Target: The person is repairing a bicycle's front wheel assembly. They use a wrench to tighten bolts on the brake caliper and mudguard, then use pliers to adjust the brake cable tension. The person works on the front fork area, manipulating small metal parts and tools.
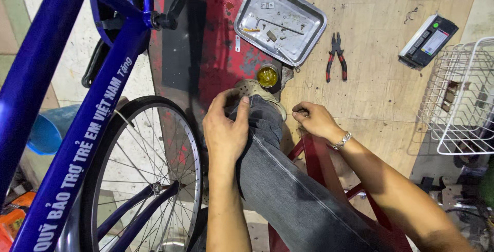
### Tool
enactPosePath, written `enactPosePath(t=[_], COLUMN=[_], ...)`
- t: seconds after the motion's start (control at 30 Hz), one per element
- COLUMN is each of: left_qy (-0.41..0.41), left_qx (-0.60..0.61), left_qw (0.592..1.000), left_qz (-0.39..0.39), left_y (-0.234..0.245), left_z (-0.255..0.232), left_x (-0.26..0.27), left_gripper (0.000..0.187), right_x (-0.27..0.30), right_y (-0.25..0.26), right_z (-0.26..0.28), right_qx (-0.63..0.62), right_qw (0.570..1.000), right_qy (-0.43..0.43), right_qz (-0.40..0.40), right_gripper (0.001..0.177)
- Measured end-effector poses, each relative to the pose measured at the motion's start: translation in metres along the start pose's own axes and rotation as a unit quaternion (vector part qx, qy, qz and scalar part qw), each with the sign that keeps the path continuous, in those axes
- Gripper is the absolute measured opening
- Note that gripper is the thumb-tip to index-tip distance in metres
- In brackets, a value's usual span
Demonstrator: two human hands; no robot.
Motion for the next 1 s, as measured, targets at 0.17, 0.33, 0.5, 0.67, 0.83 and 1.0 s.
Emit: enactPosePath(t=[0.17,0.33,0.5,0.67,0.83,1.0], left_qy=[-0.094,-0.121,-0.031,0.044,0.084,0.092], left_qx=[-0.016,-0.012,-0.022,-0.134,-0.114,-0.105], left_qw=[0.995,0.992,0.999,0.973,0.976,0.976], left_qz=[-0.038,-0.03,0.012,0.185,0.163,0.167], left_y=[-0.007,-0.014,-0.034,-0.072,-0.065,-0.065], left_z=[-0.028,-0.056,-0.042,0.005,0.016,0.009], left_x=[-0.032,-0.089,-0.131,-0.132,-0.132,-0.134], left_gripper=[0.029,0.031,0.034,0.044,0.045,0.046], right_x=[-0.005,-0.024,-0.053,-0.07,-0.07,-0.118], right_y=[0.001,0.007,0.015,0.011,0.007,-0.002], right_z=[-0.007,-0.002,-0.006,-0.019,0.025,-0.023], right_qx=[0.026,0.003,0.071,0.079,0.012,0.131], right_qw=[0.996,0.997,0.997,0.992,0.987,0.983], right_qy=[-0.082,-0.072,-0.013,-0.097,0.156,-0.029], right_qz=[0.02,0.016,-0.009,0.004,-0.042,-0.121], right_gripper=[0.029,0.028,0.03,0.04,0.041,0.026])
Point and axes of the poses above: each hand's wrist, its own x-axis away from the middle knuckle, its own y-axis out of the back of the hand, z = x × y, the point moved 7 cm from there along -x, towards the middle knuckle, and after that the axes turned 9 degrees about -x, right-handed, at the moved point
